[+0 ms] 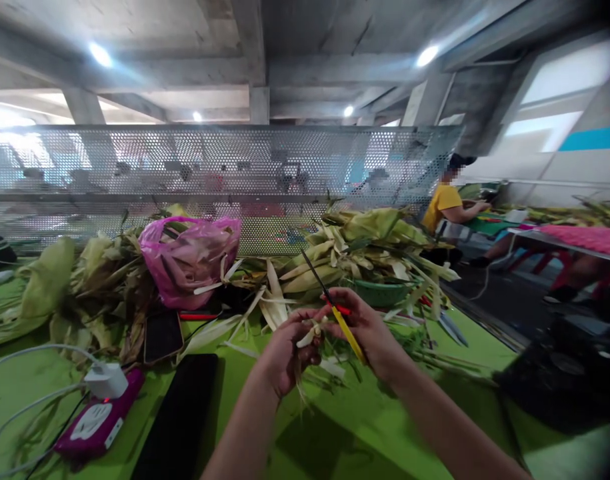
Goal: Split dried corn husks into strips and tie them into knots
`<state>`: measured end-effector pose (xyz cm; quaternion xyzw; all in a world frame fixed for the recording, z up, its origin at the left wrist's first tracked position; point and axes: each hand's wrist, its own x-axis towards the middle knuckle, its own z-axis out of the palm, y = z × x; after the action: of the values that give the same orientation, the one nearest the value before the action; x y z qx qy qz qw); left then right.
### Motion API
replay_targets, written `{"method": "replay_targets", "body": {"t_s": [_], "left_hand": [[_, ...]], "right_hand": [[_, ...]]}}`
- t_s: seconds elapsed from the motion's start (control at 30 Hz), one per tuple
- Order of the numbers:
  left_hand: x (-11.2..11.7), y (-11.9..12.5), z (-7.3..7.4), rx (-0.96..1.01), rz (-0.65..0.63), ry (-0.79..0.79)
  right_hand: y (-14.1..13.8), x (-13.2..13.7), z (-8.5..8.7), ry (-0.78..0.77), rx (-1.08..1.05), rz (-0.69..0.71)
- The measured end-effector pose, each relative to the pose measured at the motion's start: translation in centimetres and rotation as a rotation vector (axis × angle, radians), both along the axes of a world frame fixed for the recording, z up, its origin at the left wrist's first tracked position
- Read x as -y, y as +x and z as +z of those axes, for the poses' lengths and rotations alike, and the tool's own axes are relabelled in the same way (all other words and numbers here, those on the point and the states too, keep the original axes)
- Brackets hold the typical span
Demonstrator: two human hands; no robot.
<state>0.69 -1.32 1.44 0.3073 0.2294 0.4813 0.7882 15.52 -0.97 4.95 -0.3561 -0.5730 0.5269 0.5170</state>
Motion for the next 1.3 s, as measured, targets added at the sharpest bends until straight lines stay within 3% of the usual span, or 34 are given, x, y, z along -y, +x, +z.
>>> {"method": "replay_targets", "body": {"t_s": [0.23, 0.53, 0.77, 0.9, 1.1, 1.3], "left_hand": [[0.1, 0.6, 0.1, -0.391, 0.267, 0.159], [-0.5, 1.1, -0.6, -0.530, 0.297, 0.327], [-0.3, 1.3, -0.7, -0.680, 0.265, 0.367], [-0.3, 1.4, -0.8, -0.807, 0.247, 0.413], [-0.1, 1.4, -0.7, -0.746, 0.214, 0.400], [-0.2, 1.4, -0.6, -0.700, 0.245, 0.378]], "right_hand": [[0.4, -0.9, -0.9, 0.044, 0.025, -0.198], [1.8, -0.3, -1.1, -0.065, -0.022, -0.175], [1.8, -0.1, -1.2, -0.041, 0.110, -0.086], [1.3, 0.0, -1.5, 0.013, 0.151, -0.125], [1.6, -0.1, -1.6, 0.035, 0.090, -0.200], [1.9, -0.1, -1.6, -0.020, 0.001, -0.168]]}}
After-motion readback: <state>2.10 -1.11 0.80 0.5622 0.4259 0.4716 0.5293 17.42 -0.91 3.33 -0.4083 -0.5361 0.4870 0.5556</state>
